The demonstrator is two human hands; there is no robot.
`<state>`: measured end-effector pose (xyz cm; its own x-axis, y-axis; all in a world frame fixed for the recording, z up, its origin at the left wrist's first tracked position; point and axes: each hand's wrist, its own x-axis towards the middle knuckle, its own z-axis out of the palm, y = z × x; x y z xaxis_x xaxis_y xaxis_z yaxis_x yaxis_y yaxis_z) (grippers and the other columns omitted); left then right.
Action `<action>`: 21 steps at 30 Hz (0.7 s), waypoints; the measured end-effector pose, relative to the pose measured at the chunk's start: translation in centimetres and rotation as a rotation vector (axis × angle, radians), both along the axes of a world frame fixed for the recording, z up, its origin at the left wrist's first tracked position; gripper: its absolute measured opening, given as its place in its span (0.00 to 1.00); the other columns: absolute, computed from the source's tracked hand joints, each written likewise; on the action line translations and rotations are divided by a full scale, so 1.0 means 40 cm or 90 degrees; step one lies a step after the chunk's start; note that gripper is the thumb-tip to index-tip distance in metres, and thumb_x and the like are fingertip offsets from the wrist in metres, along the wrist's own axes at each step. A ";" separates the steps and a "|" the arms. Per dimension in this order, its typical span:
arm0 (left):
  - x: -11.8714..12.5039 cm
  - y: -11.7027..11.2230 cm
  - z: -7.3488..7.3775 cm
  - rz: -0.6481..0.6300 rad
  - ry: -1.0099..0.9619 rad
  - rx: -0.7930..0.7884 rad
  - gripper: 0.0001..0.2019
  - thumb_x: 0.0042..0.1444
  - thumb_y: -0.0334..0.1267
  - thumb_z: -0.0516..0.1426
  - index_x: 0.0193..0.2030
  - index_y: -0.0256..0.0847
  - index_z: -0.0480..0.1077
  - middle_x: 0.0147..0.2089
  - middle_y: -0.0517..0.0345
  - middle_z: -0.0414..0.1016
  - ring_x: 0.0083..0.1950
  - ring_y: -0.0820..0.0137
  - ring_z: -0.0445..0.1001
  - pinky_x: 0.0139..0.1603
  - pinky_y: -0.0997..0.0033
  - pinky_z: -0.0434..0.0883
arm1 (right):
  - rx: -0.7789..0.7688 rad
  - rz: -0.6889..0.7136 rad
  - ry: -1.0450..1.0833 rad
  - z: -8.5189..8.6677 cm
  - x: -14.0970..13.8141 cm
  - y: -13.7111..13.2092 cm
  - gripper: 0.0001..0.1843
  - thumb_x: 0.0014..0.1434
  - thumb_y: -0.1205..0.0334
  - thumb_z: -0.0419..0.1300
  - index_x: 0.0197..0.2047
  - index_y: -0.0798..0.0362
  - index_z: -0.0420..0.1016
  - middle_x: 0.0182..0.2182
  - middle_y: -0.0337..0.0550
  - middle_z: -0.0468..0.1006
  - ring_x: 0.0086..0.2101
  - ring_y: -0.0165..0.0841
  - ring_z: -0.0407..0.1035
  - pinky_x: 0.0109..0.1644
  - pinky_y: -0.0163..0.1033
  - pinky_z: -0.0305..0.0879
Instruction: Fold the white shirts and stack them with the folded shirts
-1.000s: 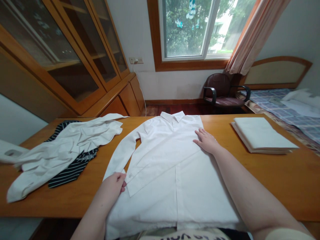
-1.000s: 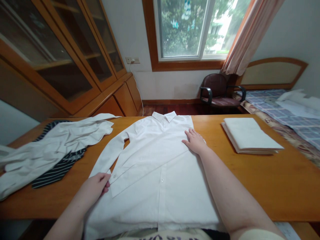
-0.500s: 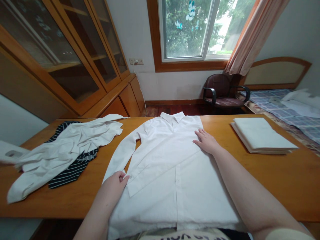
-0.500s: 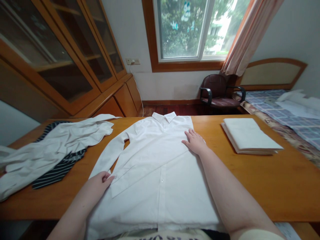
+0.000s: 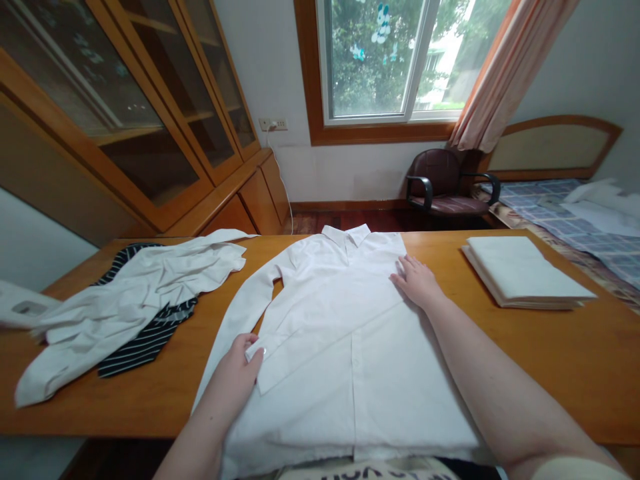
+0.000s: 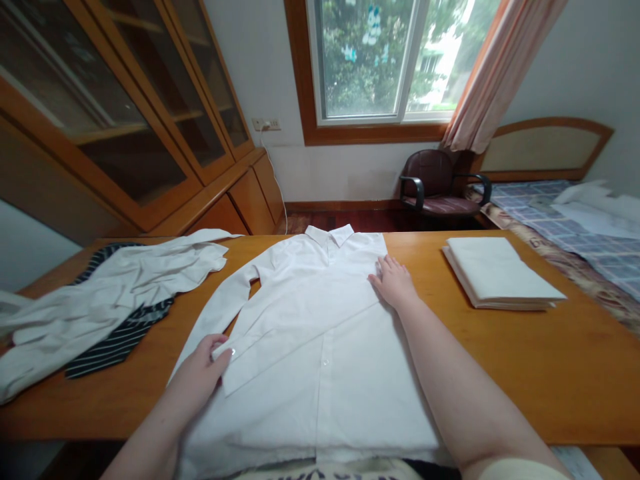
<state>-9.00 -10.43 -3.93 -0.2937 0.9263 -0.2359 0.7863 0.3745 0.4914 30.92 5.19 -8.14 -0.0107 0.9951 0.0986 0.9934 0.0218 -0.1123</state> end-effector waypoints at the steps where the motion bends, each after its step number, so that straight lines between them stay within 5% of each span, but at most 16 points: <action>1: 0.003 0.001 0.000 0.002 0.000 0.010 0.18 0.54 0.46 0.48 0.48 0.39 0.65 0.35 0.55 0.75 0.29 0.66 0.71 0.33 0.68 0.66 | 0.000 0.002 0.011 0.002 0.000 0.000 0.32 0.62 0.48 0.46 0.63 0.59 0.58 0.63 0.56 0.58 0.59 0.45 0.56 0.60 0.49 0.52; 7: 0.017 -0.002 -0.030 -0.021 -0.012 0.096 0.23 0.54 0.46 0.48 0.54 0.40 0.68 0.44 0.52 0.75 0.31 0.66 0.72 0.37 0.65 0.70 | -0.012 -0.086 -0.021 0.004 0.018 -0.002 0.29 0.62 0.48 0.47 0.59 0.57 0.65 0.61 0.56 0.61 0.60 0.49 0.53 0.60 0.54 0.50; 10: 0.024 -0.006 -0.062 -0.037 -0.015 0.159 0.21 0.54 0.45 0.48 0.49 0.41 0.71 0.49 0.51 0.73 0.43 0.62 0.73 0.45 0.63 0.70 | 0.057 -0.177 -0.045 0.017 0.023 -0.003 0.29 0.63 0.51 0.47 0.60 0.62 0.64 0.62 0.61 0.59 0.61 0.52 0.50 0.61 0.56 0.46; 16: 0.026 -0.008 -0.094 -0.054 0.020 0.223 0.18 0.54 0.44 0.49 0.45 0.42 0.73 0.44 0.51 0.74 0.46 0.61 0.73 0.46 0.63 0.71 | -0.018 0.069 0.002 0.016 -0.032 0.045 0.33 0.63 0.48 0.46 0.64 0.61 0.57 0.65 0.56 0.53 0.63 0.41 0.48 0.65 0.41 0.45; 21: 0.022 -0.008 -0.101 -0.039 0.031 0.204 0.17 0.54 0.43 0.50 0.45 0.43 0.73 0.44 0.53 0.74 0.43 0.62 0.74 0.43 0.64 0.71 | -0.103 -0.020 -0.001 -0.025 -0.024 0.129 0.38 0.63 0.41 0.40 0.68 0.59 0.48 0.67 0.53 0.47 0.65 0.42 0.42 0.65 0.50 0.41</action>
